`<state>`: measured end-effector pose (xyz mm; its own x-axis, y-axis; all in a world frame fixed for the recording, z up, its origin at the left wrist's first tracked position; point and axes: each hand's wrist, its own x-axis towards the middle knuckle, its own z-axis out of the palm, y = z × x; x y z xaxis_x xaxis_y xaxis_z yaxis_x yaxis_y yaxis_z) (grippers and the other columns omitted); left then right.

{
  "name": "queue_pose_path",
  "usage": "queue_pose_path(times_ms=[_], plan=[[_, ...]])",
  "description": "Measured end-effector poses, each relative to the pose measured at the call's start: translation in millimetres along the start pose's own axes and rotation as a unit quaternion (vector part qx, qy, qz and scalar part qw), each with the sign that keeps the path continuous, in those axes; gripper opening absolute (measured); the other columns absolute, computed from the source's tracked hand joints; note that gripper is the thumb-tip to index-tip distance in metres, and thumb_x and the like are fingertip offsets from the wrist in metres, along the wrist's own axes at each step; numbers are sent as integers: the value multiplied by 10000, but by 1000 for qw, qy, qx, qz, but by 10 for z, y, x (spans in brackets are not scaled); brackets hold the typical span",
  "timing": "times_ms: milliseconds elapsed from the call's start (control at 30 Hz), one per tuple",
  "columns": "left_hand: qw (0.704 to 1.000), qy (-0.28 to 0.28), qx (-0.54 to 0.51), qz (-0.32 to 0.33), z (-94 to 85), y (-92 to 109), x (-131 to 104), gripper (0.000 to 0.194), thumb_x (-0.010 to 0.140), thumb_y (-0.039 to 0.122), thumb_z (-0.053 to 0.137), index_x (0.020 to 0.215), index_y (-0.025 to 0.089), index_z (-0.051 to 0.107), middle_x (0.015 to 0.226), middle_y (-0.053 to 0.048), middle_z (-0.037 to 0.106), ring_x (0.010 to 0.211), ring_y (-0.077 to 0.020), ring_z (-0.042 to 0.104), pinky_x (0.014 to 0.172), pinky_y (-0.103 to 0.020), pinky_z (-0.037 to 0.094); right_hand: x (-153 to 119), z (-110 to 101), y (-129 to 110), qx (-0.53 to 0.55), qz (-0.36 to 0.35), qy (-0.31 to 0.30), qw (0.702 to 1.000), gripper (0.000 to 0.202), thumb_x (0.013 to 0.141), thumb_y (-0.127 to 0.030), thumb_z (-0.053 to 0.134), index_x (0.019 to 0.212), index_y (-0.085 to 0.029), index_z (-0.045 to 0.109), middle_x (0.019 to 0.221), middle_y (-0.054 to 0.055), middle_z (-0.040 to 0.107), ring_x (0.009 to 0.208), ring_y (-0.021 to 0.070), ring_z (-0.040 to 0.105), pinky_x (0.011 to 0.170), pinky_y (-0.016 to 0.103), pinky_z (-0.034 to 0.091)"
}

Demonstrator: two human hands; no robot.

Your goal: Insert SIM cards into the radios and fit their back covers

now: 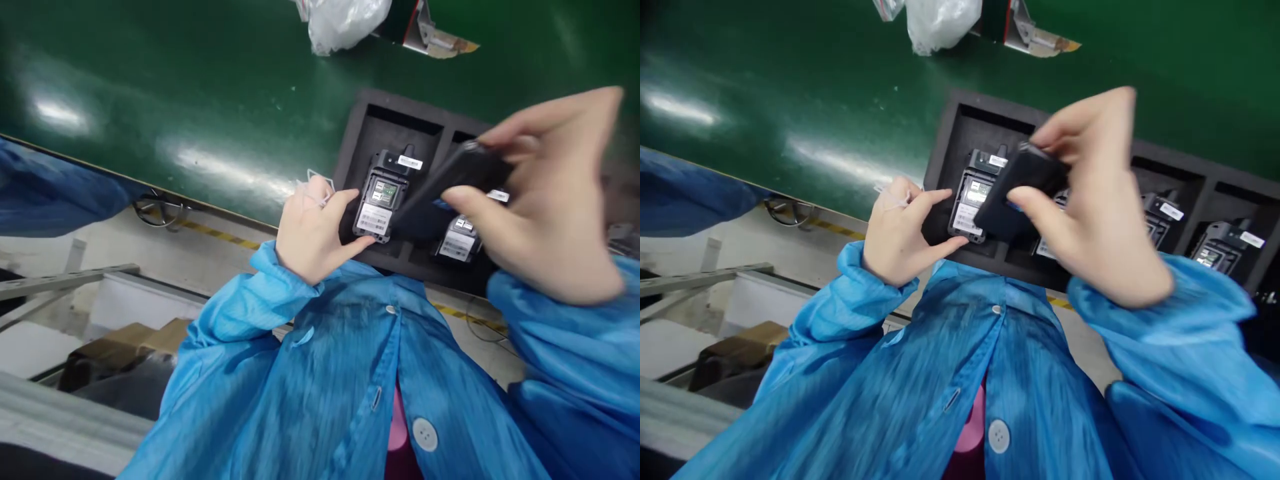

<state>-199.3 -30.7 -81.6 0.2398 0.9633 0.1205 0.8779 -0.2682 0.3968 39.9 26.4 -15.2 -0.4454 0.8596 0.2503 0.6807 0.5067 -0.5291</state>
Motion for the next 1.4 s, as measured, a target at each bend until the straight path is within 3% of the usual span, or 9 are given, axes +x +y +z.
queue_pose_path(times_ms=[133, 267, 500, 700, 933, 1133, 1400], plan=[[999, -31, -14, -3, -26, -19, 23, 648, 760, 590, 678, 1239, 172, 554, 1136, -150, 534, 995, -313, 545, 824, -423, 429, 202, 357, -186, 13, -22, -87, 996, 332, 900, -277, 588, 1168, -167, 426, 1176, 123, 498, 1032, 172, 549, 925, 327, 512], [999, -30, -22, -14, -37, -15, 12, 599, 755, 537, 707, 1213, 176, 573, 1163, -148, 539, 1025, -324, 542, 830, -444, 441, 247, 516, -159, -16, -9, -134, 991, 325, 942, -333, 522, 1208, -181, 412, 1221, 139, 505, 1059, 188, 560, 922, 337, 497], [998, -23, -42, -31, -9, -5, -17, 501, 762, 486, 709, 1149, 183, 615, 1183, -139, 547, 1050, -318, 546, 848, -453, 449, 297, 527, -23, 46, -2, -127, 991, 391, 892, -500, 571, 1178, -268, 443, 1193, 68, 505, 1064, 197, 563, 960, 412, 495], [998, -25, -46, -39, -14, 1, -13, 466, 771, 485, 696, 1120, 181, 636, 1161, -133, 562, 1049, -316, 555, 835, -431, 450, 205, 594, 5, -39, 14, -110, 993, 433, 921, -559, 470, 1235, -261, 455, 1237, 99, 494, 1153, 245, 518, 998, 471, 440], [998, -27, -45, -46, -11, 24, -11, 421, 788, 513, 661, 1072, 203, 640, 1143, -120, 553, 1057, -318, 553, 819, -430, 447, 126, 693, -11, -153, -16, -89, 984, 490, 943, -544, 394, 1234, -160, 480, 1199, 172, 513, 1146, 302, 452, 1007, 531, 359], [998, -23, -40, -42, -4, 26, -27, 425, 797, 504, 656, 1085, 191, 638, 1149, -124, 552, 1052, -322, 552, 821, -443, 451, 57, 768, -115, -192, 14, -81, 978, 503, 974, -505, 290, 1262, -136, 474, 1255, 188, 454, 1200, 341, 416, 1003, 588, 338], [998, -29, -35, -38, -19, 33, -23, 450, 781, 473, 693, 1103, 163, 636, 1160, -142, 558, 1053, -329, 551, 828, -441, 452, -3, 841, -213, -232, 22, -93, 968, 488, 983, -429, 281, 1286, -97, 473, 1260, 196, 430, 1196, 342, 409, 998, 566, 352]])
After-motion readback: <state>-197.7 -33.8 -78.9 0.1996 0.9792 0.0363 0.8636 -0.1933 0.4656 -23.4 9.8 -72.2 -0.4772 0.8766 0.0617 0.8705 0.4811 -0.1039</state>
